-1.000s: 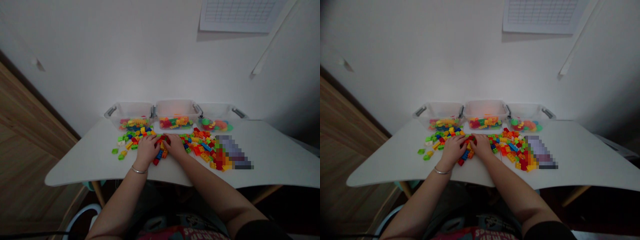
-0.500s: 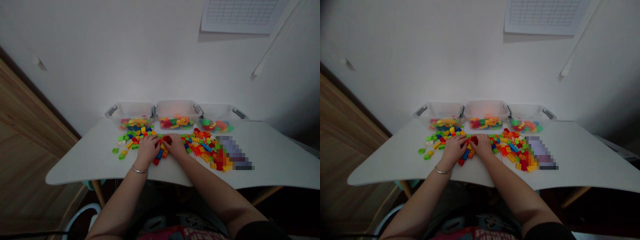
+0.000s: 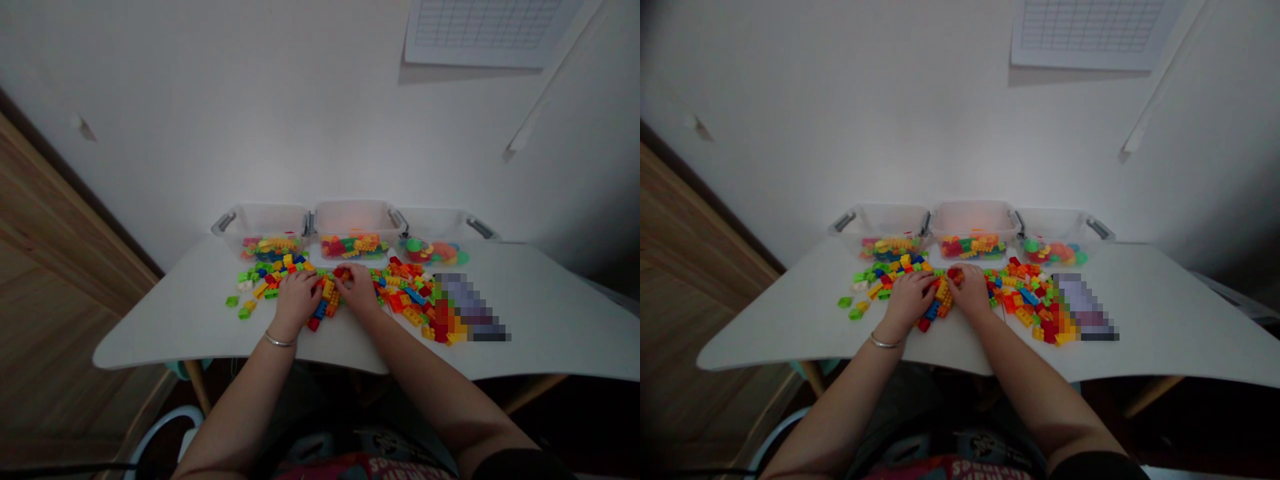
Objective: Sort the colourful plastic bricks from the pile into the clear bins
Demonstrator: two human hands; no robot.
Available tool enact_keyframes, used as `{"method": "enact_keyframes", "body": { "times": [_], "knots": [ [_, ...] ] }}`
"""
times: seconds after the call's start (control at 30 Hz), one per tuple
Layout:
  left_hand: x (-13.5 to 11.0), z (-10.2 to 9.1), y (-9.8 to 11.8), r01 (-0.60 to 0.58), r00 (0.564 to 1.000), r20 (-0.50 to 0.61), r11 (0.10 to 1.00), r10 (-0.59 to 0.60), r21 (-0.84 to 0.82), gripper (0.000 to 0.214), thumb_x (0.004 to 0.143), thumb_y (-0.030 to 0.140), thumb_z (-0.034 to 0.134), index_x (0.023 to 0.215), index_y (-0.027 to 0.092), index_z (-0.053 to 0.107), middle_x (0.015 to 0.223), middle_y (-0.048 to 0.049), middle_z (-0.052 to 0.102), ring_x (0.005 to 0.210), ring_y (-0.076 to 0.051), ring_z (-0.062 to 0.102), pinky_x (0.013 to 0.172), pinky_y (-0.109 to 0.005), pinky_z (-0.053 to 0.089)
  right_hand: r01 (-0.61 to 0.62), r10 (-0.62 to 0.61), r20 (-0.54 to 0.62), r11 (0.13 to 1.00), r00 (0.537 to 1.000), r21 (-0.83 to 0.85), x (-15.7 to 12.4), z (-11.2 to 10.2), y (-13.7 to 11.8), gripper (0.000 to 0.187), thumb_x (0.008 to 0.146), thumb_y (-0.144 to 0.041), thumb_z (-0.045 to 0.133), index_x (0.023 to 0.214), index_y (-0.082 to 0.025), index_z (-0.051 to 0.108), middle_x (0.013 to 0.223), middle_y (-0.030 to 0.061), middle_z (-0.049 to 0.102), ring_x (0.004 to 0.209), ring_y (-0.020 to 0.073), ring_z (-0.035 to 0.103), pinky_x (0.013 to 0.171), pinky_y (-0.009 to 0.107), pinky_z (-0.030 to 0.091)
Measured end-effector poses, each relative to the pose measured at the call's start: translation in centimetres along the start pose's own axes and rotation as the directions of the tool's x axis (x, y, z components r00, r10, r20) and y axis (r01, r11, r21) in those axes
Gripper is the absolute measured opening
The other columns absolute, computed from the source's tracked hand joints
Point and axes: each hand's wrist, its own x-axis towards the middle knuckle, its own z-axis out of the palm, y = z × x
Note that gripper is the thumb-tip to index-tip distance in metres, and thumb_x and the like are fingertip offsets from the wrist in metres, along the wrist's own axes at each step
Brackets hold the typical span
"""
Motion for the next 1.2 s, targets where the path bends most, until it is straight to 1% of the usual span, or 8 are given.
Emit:
{"method": "enact_keyframes", "body": {
  "times": [0.17,0.33,0.43,0.57,0.67,0.77,0.9,1.2],
  "knots": [
    [0.0,-0.2,0.1,0.004,1.0,0.003,1.0,-0.004,-0.005,0.028,0.09,0.028,0.054,0.11,0.026,0.072,0.12,-0.0037,0.07,0.11,-0.025,0.06,0.095,-0.042,0.045,0.062,-0.042,-0.246,0.995,0.968,0.073,1.9,-2.3,-1.1,0.019,0.08,-0.031,0.059,0.096,-0.022,0.058,0.096,0.0082,0.065,0.094,0.0238,0.059,0.086,0.04,0.047],
    [0.1,-0.3,0.0,0.011,1.0,0.015,1.0,-0.011,-0.012,0.027,0.089,0.027,0.056,0.11,0.026,0.072,0.12,-0.0028,0.07,0.11,-0.025,0.06,0.096,-0.043,0.045,0.079,-0.054,-0.41,0.996,0.911,0.046,7.1,-5.7,-1.2,0.023,0.08,-0.034,0.058,0.099,-0.021,0.057,0.098,0.007,0.063,0.093,0.0222,0.057,0.087,0.04,0.045],
    [0.0,-0.3,-0.1,0.005,1.0,0.016,1.0,-0.005,-0.014,0.027,0.088,0.026,0.055,0.11,0.026,0.073,0.119,-0.003,0.07,0.11,-0.025,0.06,0.096,-0.042,0.045,0.068,-0.07,-0.383,0.998,0.921,-0.017,10.4,-7.0,-0.3,0.024,0.08,-0.036,0.059,0.099,-0.021,0.057,0.097,0.0063,0.064,0.093,0.0217,0.057,0.086,0.04,0.045],
    [0.0,-0.3,-0.2,0.009,1.0,0.006,1.0,-0.009,-0.022,0.028,0.088,0.026,0.056,0.11,0.026,0.073,0.119,-0.0032,0.07,0.111,-0.025,0.06,0.096,-0.043,0.045,-0.049,0.013,-0.274,0.991,0.962,-0.128,12.8,-7.0,1.1,0.024,0.081,-0.037,0.06,0.098,-0.02,0.06,0.096,0.0075,0.069,0.093,0.0228,0.061,0.086,0.04,0.046],
    [0.0,-0.3,-0.2,0.012,1.0,0.004,0.999,-0.012,-0.03,0.027,0.088,0.026,0.057,0.109,0.026,0.073,0.119,-0.003,0.07,0.111,-0.025,0.06,0.096,-0.043,0.045,-0.15,0.105,-0.191,0.958,0.976,-0.243,12.9,-6.5,1.5,0.022,0.081,-0.035,0.061,0.097,-0.021,0.062,0.097,0.0069,0.072,0.095,0.0248,0.063,0.09,0.042,0.045],
    [0.0,-0.3,-0.1,0.013,1.0,0.008,0.999,-0.013,-0.034,0.027,0.088,0.026,0.057,0.109,0.026,0.073,0.119,-0.0031,0.07,0.111,-0.025,0.06,0.096,-0.044,0.045,-0.199,0.143,-0.189,0.928,0.971,-0.316,12.5,-6.2,1.4,0.028,0.081,-0.032,0.062,0.106,-0.021,0.062,0.103,0.007,0.072,0.1,0.0267,0.062,0.093,0.044,0.042],
    [0.0,-0.4,0.0,0.013,1.0,0.013,0.999,-0.013,-0.033,0.027,0.088,0.026,0.057,0.11,0.026,0.073,0.12,-0.0028,0.07,0.111,-0.025,0.06,0.097,-0.044,0.045,-0.193,0.127,-0.222,0.932,0.967,-0.306,12.4,-6.1,1.4,0.036,0.082,-0.027,0.06,0.117,-0.02,0.058,0.108,0.0067,0.072,0.102,0.0259,0.062,0.095,0.044,0.04],
    [0.0,-0.3,-0.1,0.006,1.0,0.004,1.0,-0.006,-0.021,0.027,0.088,0.027,0.057,0.11,0.025,0.073,0.119,-0.0023,0.07,0.11,-0.025,0.06,0.095,-0.044,0.046,-0.148,0.098,-0.217,0.963,0.971,-0.227,12.4,-5.9,2.3,0.034,0.081,-0.024,0.06,0.115,-0.021,0.057,0.111,0.0068,0.071,0.104,0.0247,0.061,0.097,0.045,0.04]
  ]
}}
